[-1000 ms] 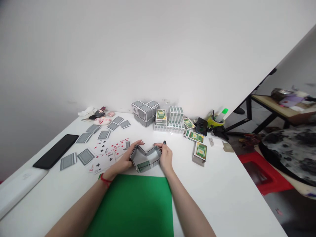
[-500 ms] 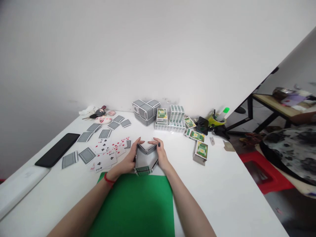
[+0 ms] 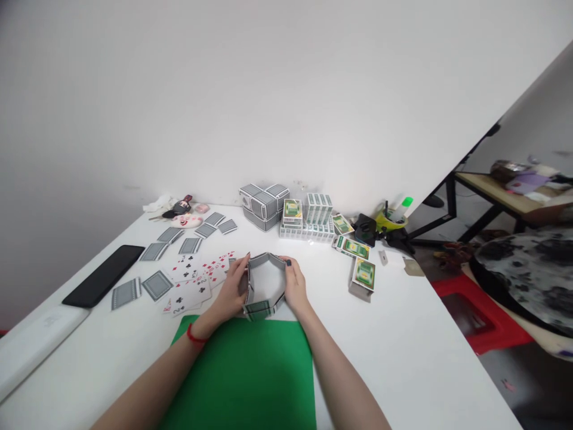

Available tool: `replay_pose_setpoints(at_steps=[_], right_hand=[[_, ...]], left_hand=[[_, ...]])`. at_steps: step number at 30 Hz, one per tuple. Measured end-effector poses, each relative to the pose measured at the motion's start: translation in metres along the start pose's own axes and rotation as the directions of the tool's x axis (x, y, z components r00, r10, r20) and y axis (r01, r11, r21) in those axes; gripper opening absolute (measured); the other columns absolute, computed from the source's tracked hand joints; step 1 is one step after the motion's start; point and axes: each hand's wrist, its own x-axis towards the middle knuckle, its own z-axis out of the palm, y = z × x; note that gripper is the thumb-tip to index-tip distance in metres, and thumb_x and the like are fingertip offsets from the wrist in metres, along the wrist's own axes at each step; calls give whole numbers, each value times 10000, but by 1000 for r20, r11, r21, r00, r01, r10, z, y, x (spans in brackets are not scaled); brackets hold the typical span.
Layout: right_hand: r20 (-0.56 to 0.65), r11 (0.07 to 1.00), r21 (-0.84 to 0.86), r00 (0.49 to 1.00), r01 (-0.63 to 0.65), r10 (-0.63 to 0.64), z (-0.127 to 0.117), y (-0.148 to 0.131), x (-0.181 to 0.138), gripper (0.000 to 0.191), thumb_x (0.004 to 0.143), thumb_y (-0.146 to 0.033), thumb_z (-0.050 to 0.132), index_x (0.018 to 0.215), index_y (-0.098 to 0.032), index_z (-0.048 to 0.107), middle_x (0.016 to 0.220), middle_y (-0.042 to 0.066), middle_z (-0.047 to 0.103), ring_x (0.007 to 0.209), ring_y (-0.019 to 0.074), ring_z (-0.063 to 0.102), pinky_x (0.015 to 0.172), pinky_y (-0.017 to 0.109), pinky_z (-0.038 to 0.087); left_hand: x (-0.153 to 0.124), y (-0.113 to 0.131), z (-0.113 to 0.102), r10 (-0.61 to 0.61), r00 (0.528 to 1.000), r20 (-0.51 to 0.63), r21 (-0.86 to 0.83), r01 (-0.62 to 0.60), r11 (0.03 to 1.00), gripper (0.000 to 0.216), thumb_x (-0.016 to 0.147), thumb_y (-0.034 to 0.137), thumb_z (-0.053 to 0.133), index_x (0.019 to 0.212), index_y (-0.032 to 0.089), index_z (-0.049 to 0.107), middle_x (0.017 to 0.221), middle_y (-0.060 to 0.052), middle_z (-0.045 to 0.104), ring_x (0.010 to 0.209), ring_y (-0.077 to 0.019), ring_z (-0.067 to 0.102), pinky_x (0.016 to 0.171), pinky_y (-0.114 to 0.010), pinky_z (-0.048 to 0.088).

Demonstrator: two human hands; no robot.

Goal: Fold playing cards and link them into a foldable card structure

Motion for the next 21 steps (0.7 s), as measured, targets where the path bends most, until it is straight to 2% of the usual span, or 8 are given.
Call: replay_pose_setpoints(at_steps=[4, 7, 10, 12, 16, 21], right_hand=[[5, 999, -8, 1000, -31, 31, -2, -1, 3, 470, 854, -548, 309, 971, -216, 621, 1068, 49, 627, 1027, 225, 529, 941, 361, 349], [53, 998, 24, 997, -61, 60, -2, 2, 4, 523, 850, -581, 273, 973, -223, 633, 1059, 39, 638, 993, 223, 548, 926, 361, 365], [92, 991, 97, 992, -93, 85, 0, 5, 2, 554, 842, -608, 251, 973, -226, 631, 1000, 33, 656, 944, 221, 569, 882, 356, 403], [96, 984, 138, 990, -112, 100, 1, 6, 2, 560, 834, -623, 253, 976, -226, 621, 964, 32, 660, 911, 219, 580, 843, 348, 426], [125, 976, 173, 986, -134, 113, 1, 5, 2, 591, 822, -648, 237, 981, -228, 620, 952, 32, 669, 895, 219, 594, 825, 341, 439], [194, 967, 207, 975, -148, 108, -2, 1, 3, 596, 837, -626, 221, 1004, -225, 631, 1007, 30, 669, 955, 227, 587, 875, 355, 422]], left_hand=[[-1, -3, -3, 8, 1000, 13, -70, -7, 998, 832, 628, 16, 435, 1397, 211, 184, 1387, -95, 284, 1278, -259, 258, 1081, -456, 178], [-1, 0, -9, -17, 996, 88, -213, 36, 976, 861, 570, 16, 411, 1384, 208, 210, 1420, -66, 267, 1294, -250, 252, 1097, -439, 148], [1, 5, -13, -34, 972, 234, -426, 133, 895, 906, 488, 33, 388, 1366, 212, 255, 1398, -36, 330, 1267, -263, 302, 1074, -447, 208], [3, 8, -11, -20, 956, 292, -533, 180, 827, 897, 462, 54, 380, 1343, 203, 306, 1379, -23, 366, 1256, -270, 319, 1053, -446, 251], [8, 11, 1, -78, 971, 226, -621, 205, 757, 750, 539, 99, 389, 1286, 171, 394, 1346, -40, 414, 1242, -261, 344, 1037, -420, 280], [11, 18, 6, -225, 964, 139, -505, 265, 822, 601, 630, 132, 391, 1224, 193, 467, 1307, -30, 463, 1205, -226, 387, 1038, -395, 277]])
